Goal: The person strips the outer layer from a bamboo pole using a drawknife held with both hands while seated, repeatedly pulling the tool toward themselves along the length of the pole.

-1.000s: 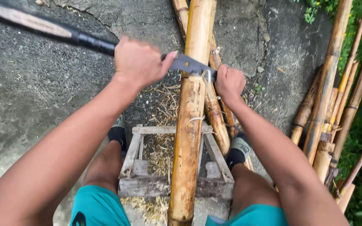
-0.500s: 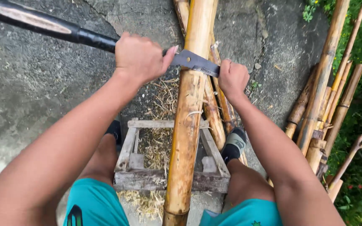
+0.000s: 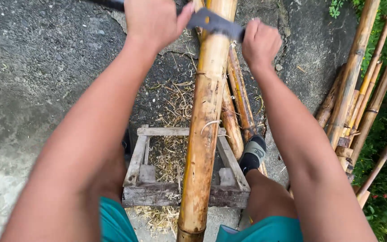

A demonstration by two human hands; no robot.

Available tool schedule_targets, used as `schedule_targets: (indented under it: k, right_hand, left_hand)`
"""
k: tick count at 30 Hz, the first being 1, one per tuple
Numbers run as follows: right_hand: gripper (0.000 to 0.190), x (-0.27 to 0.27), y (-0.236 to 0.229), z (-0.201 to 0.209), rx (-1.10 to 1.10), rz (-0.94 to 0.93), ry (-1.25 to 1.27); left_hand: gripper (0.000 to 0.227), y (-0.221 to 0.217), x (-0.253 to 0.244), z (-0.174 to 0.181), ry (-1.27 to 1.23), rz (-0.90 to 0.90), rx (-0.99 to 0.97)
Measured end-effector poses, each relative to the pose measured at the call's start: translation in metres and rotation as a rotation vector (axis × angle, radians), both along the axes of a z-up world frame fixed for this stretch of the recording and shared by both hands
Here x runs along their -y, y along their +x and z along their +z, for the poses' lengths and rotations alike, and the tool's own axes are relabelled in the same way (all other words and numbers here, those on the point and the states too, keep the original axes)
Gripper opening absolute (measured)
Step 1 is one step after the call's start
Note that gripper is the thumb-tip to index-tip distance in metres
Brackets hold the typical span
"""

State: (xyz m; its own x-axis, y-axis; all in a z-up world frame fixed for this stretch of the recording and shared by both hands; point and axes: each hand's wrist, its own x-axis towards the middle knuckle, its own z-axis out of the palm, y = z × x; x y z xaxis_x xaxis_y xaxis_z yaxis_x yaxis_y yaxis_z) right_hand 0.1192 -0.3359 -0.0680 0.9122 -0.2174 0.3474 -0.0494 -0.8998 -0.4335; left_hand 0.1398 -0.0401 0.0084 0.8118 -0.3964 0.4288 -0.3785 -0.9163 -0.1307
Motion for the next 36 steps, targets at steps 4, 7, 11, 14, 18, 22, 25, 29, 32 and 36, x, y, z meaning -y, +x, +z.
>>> schedule_targets:
  k: [4, 7, 11, 14, 18, 22, 25, 29, 32, 36]
  right_hand:
    - [0.058, -0.004, -0.071, -0.003, -0.074, 0.064, 0.011]
    - [0.059, 0.000, -0.083, -0.012, -0.029, 0.063, -0.014]
    - [0.059, 0.006, -0.021, -0.012, -0.016, 0.031, -0.006]
    - [0.059, 0.008, -0.009, -0.008, -0.021, -0.013, 0.052]
    - [0.060, 0.001, -0.056, -0.011, -0.154, -0.027, 0.035]
    - [0.061, 0.006, -0.093, -0.015, -0.104, 0.022, -0.136]
    - [0.063, 0.004, -0.086, -0.012, -0.276, -0.031, -0.068]
    - [0.059, 0.004, -0.081, -0.016, -0.263, -0.036, -0.015]
    - [0.058, 0.001, -0.068, -0.017, -0.130, -0.024, 0.017]
    - [0.056, -0.001, -0.075, -0.008, -0.191, -0.067, 0.031]
  left_hand:
    - [0.066, -0.067, -0.020, 0.017, 0.094, -0.093, -0.016]
    - [0.072, -0.072, -0.017, 0.020, 0.111, -0.055, -0.222]
    - [0.070, -0.032, -0.003, 0.010, 0.045, 0.016, -0.086]
    - [0.063, -0.007, 0.015, 0.008, -0.049, 0.023, -0.031]
    - [0.066, -0.039, 0.005, 0.013, 0.101, -0.008, -0.073]
    - [0.067, -0.088, -0.009, 0.013, 0.035, -0.026, -0.228]
    - [0.067, -0.096, -0.004, 0.020, 0.048, 0.022, -0.322]
    - [0.063, -0.079, 0.001, 0.023, 0.043, 0.002, -0.336]
    - [0.065, -0.066, 0.009, 0.020, 0.049, 0.041, -0.313]
    - [0.067, -0.069, 0.013, 0.019, 0.078, 0.067, -0.296]
